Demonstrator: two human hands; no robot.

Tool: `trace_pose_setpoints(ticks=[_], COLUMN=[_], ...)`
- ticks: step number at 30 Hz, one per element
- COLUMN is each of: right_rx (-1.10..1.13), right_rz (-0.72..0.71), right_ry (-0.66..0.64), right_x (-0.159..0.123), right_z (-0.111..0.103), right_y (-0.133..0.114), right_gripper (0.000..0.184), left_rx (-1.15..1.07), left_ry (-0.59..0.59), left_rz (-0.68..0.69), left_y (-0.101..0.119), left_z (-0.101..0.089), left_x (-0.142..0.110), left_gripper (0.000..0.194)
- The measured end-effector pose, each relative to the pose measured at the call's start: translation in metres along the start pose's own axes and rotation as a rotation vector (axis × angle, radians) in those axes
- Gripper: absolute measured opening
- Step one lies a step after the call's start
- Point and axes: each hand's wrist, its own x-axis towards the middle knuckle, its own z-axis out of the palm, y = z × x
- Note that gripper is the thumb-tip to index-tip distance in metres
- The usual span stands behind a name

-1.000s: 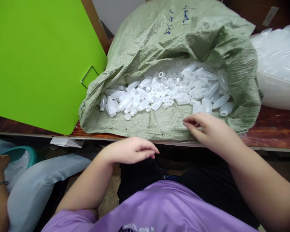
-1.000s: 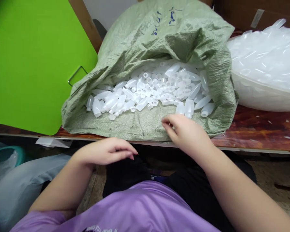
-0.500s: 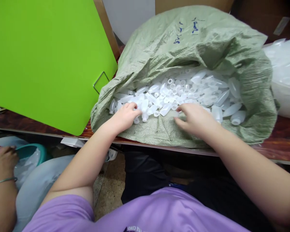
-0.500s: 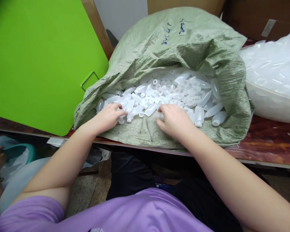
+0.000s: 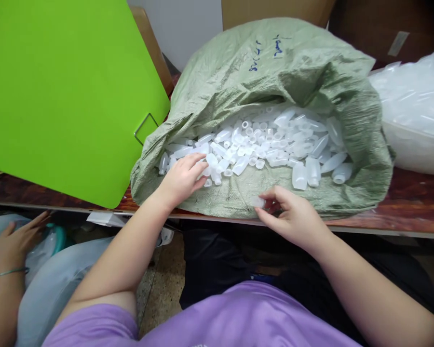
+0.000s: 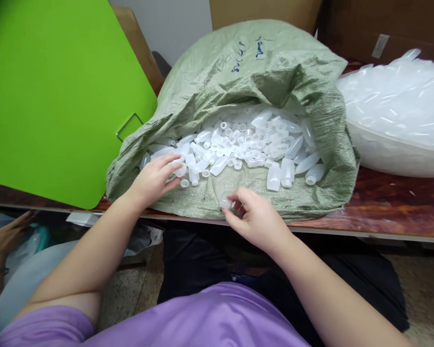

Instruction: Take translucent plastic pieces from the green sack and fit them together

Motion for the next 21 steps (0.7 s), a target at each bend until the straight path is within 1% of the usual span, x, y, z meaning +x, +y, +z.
trace_pose_setpoints(ticks=[1, 3, 5, 6, 8, 9, 10, 12, 14, 15, 16, 20, 21], right_rx=[0.011, 0.043, 0.071, 0.081, 0.092, 0.091, 0.085, 0.054, 0.009, -0.006, -0.008, 0.084, 0.087], right_rz=[-0.031, -0.119, -0.218, -0.257, -0.303, -0.322, -0.351, -0.442, -0.529, -0.548, -0.545, -0.495, -0.479], right_ry=[0.028, 0.083, 0.101, 0.091, 0.021, -0.034, -0.096, -0.228, -0.336, -0.375, -0.403, -0.473, -0.508], right_x=[-0.001, -0.003, -0.007, -0.01, -0.016, -0.02, -0.024, -0.032, -0.041, -0.045, -0.048, -0.054, -0.055], right_z=[0.0, -0.002, -0.006, -0.008, -0.014, -0.018, -0.021, -0.028, -0.033, -0.034, -0.034, -0.031, -0.03], right_y=[-0.003, -0.009, -0.015, -0.016, -0.018, -0.017, -0.016, -0.015, -0.013, -0.013, -0.013, -0.016, -0.017], right_gripper=[0.017, 0.019, 0.022, 0.023, 0.024, 0.024, 0.024, 0.026, 0.031, 0.032, 0.032, 0.028, 0.028], left_rx=[-0.043, -0.15, -0.294, -0.402, -0.675, -0.828, -0.993, -1.326, -1.57, -1.64, -1.678, -1.726, -1.742], left_ry=[0.053, 0.103, 0.059, 0.03, -0.045, -0.113, -0.206, -0.469, -0.752, -0.869, -0.958, -1.222, -1.281], left_rz=[0.011, 0.05, 0.08, 0.081, -0.002, -0.06, -0.124, -0.25, -0.346, -0.37, -0.381, -0.332, -0.315], left_y=[0.01, 0.036, 0.067, 0.083, 0.107, 0.116, 0.121, 0.126, 0.126, 0.125, 0.125, 0.126, 0.126], left_z=[-0.003, -0.007, -0.009, -0.01, -0.01, -0.01, -0.01, -0.009, -0.007, -0.005, -0.003, 0.007, 0.01], left_x=[-0.002, -0.005, -0.009, -0.011, -0.015, -0.017, -0.018, -0.021, -0.022, -0.021, -0.021, -0.018, -0.017], left_gripper=[0.026, 0.028, 0.022, 0.024, 0.03, 0.033, 0.034, 0.035, 0.037, 0.039, 0.042, 0.04, 0.039])
